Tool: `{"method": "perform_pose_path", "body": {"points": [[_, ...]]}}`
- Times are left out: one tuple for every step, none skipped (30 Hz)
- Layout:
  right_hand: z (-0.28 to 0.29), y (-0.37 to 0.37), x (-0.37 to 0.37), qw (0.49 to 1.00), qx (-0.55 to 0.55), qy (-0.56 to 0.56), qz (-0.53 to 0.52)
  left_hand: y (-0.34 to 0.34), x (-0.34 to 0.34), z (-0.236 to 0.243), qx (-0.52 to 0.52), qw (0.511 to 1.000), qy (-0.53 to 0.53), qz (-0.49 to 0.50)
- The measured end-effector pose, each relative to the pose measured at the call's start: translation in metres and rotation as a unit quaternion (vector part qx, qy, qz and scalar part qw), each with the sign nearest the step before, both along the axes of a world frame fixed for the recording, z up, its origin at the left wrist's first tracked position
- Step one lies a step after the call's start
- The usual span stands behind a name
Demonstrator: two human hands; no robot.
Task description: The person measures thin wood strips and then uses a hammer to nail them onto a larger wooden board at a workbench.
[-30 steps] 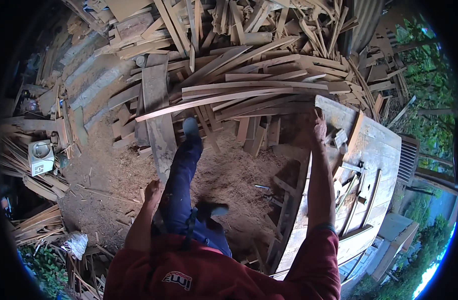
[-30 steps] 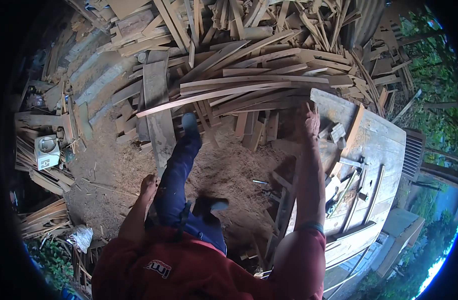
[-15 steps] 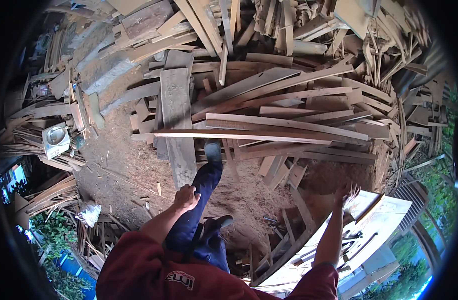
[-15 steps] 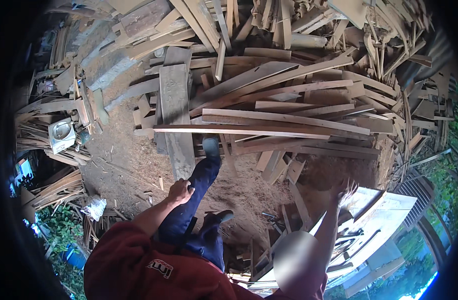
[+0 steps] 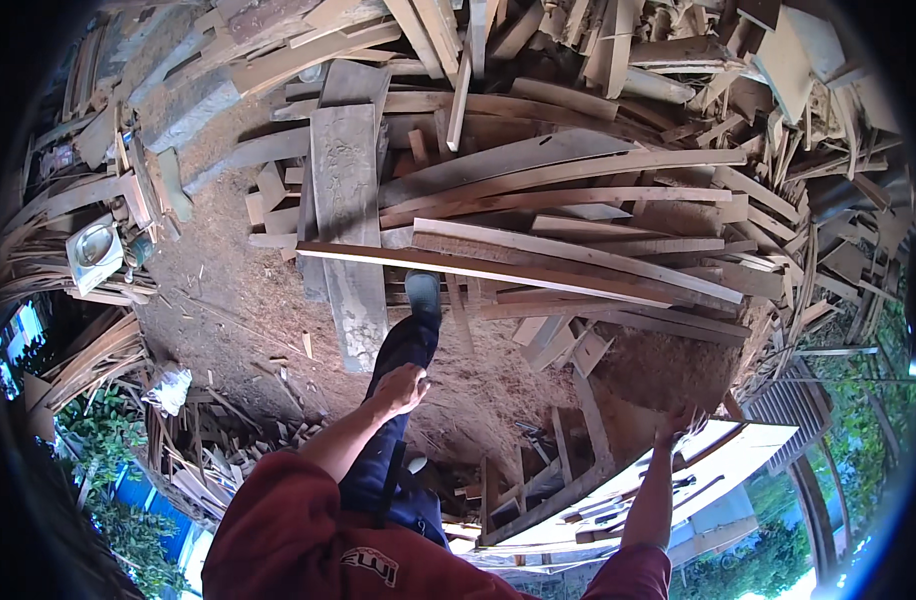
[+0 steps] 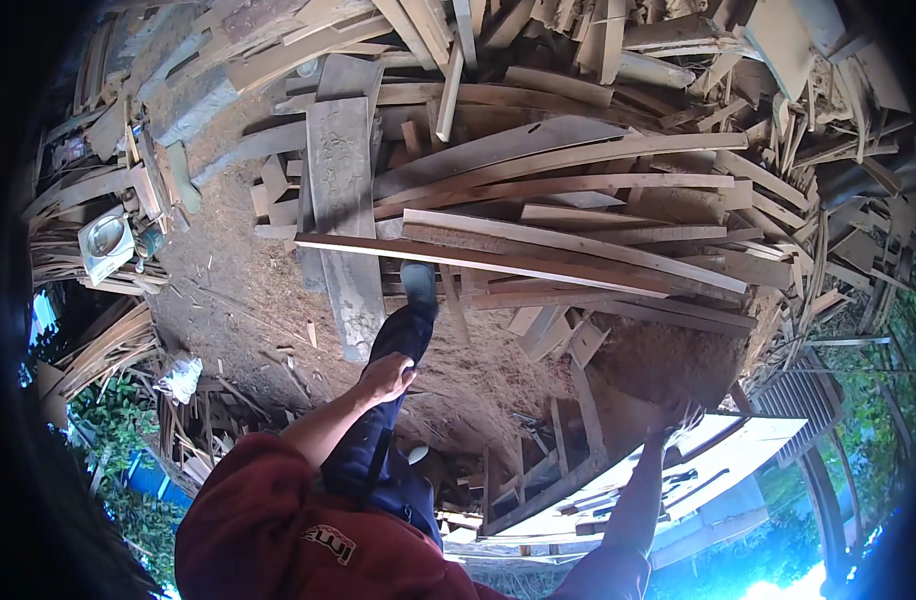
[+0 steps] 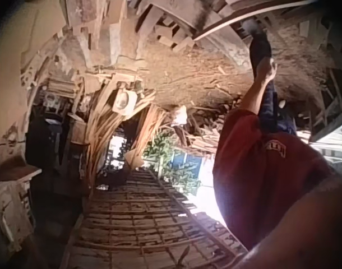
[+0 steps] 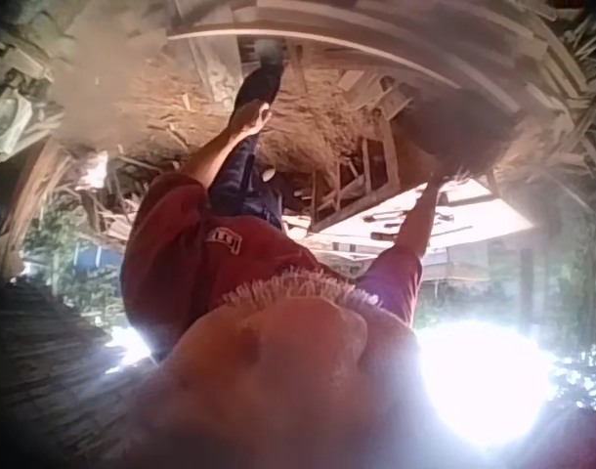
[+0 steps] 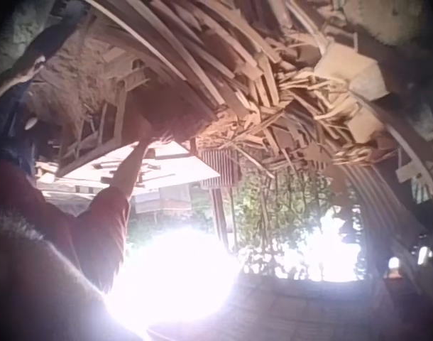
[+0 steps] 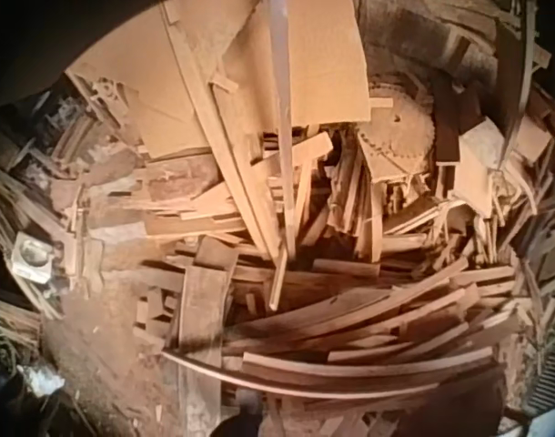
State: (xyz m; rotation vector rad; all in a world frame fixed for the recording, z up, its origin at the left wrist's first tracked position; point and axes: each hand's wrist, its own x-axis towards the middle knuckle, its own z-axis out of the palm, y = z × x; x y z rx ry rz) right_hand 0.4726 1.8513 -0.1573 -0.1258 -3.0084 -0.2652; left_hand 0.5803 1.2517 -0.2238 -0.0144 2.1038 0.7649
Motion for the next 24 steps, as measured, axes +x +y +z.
{"method": "perform_pose_path", "body": {"points": [[0.002, -0.001, -0.001, 1.000, 0.000, 0.004, 0.001, -0.006, 0.008, 0.002, -0.036, 0.999, -0.014, -0.032], [0.003, -0.005, -0.004, 1.000, -0.004, 0.004, 0.004, -0.014, 0.017, 0.005, -0.040, 0.999, -0.014, -0.029], [0.006, -0.008, -0.007, 1.000, -0.005, -0.005, -0.003, -0.020, 0.026, 0.010, -0.054, 0.996, -0.040, -0.060], [0.009, -0.011, -0.008, 1.000, -0.004, -0.010, -0.012, -0.025, 0.032, 0.012, -0.067, 0.991, -0.061, -0.094], [0.011, -0.003, -0.003, 1.000, 0.002, -0.016, -0.022, -0.027, 0.037, 0.012, -0.040, 0.995, -0.040, -0.083], [0.010, -0.001, 0.000, 1.000, -0.004, -0.017, -0.018, -0.029, 0.044, 0.013, -0.020, 0.997, -0.017, -0.068], [0.009, -0.005, -0.001, 1.000, -0.005, -0.008, -0.016, -0.030, 0.046, 0.017, -0.023, 0.996, -0.027, -0.077], [0.009, -0.010, -0.004, 1.000, -0.007, 0.000, -0.013, -0.030, 0.045, 0.021, -0.026, 0.995, -0.038, -0.084], [0.007, -0.016, -0.009, 1.000, -0.012, 0.002, -0.005, -0.029, 0.048, 0.023, -0.039, 0.994, -0.046, -0.088], [0.007, -0.018, -0.009, 1.000, -0.013, 0.002, 0.000, -0.028, 0.049, 0.024, -0.049, 0.993, -0.057, -0.096], [0.002, -0.009, -0.001, 1.000, -0.021, 0.000, -0.007, -0.028, 0.053, 0.017, -0.032, 0.993, -0.064, -0.089], [0.001, -0.009, 0.001, 1.000, -0.013, -0.014, -0.024, -0.025, 0.047, 0.021, -0.033, 0.994, -0.071, -0.076], [0.003, -0.005, 0.003, 0.999, -0.021, -0.017, -0.024, -0.020, 0.041, 0.023, -0.033, 0.995, -0.074, -0.064], [0.004, -0.004, 0.006, 0.999, -0.028, -0.019, -0.029, -0.017, 0.030, 0.022, -0.034, 0.995, -0.075, -0.057], [0.002, -0.005, 0.008, 0.999, -0.023, 0.005, -0.023, -0.016, 0.025, 0.016, -0.028, 0.996, -0.027, -0.077], [0.002, -0.002, 0.012, 0.999, -0.013, 0.025, -0.016, -0.013, 0.012, 0.018, -0.025, 0.996, -0.021, -0.077], [0.004, 0.001, 0.013, 0.999, -0.027, 0.028, -0.008, -0.008, 0.002, 0.018, -0.022, 0.998, -0.015, -0.063], [0.002, 0.000, 0.016, 0.998, -0.045, 0.016, -0.038, -0.007, -0.008, 0.021, -0.018, 0.999, -0.010, -0.050], [0.004, -0.002, 0.013, 0.998, -0.039, 0.006, -0.042, -0.005, -0.010, 0.023, -0.019, 0.999, -0.007, -0.047], [0.006, -0.005, 0.009, 0.998, -0.033, -0.005, -0.050, -0.005, -0.014, 0.025, -0.020, 0.999, -0.004, -0.030], [0.003, -0.007, 0.009, 0.998, -0.034, -0.002, -0.052, -0.006, -0.018, 0.028, -0.020, 1.000, -0.001, -0.015], [0.003, -0.004, 0.009, 0.997, -0.046, -0.011, -0.056, -0.003, -0.022, 0.027, -0.014, 1.000, 0.001, -0.018], [0.004, -0.003, 0.010, 0.996, -0.058, -0.020, -0.063, -0.002, -0.026, 0.028, -0.020, 1.000, -0.003, -0.019], [0.003, -0.002, 0.012, 0.996, -0.052, -0.017, -0.073, -0.002, -0.031, 0.030, -0.027, 0.999, -0.007, -0.022]]}}
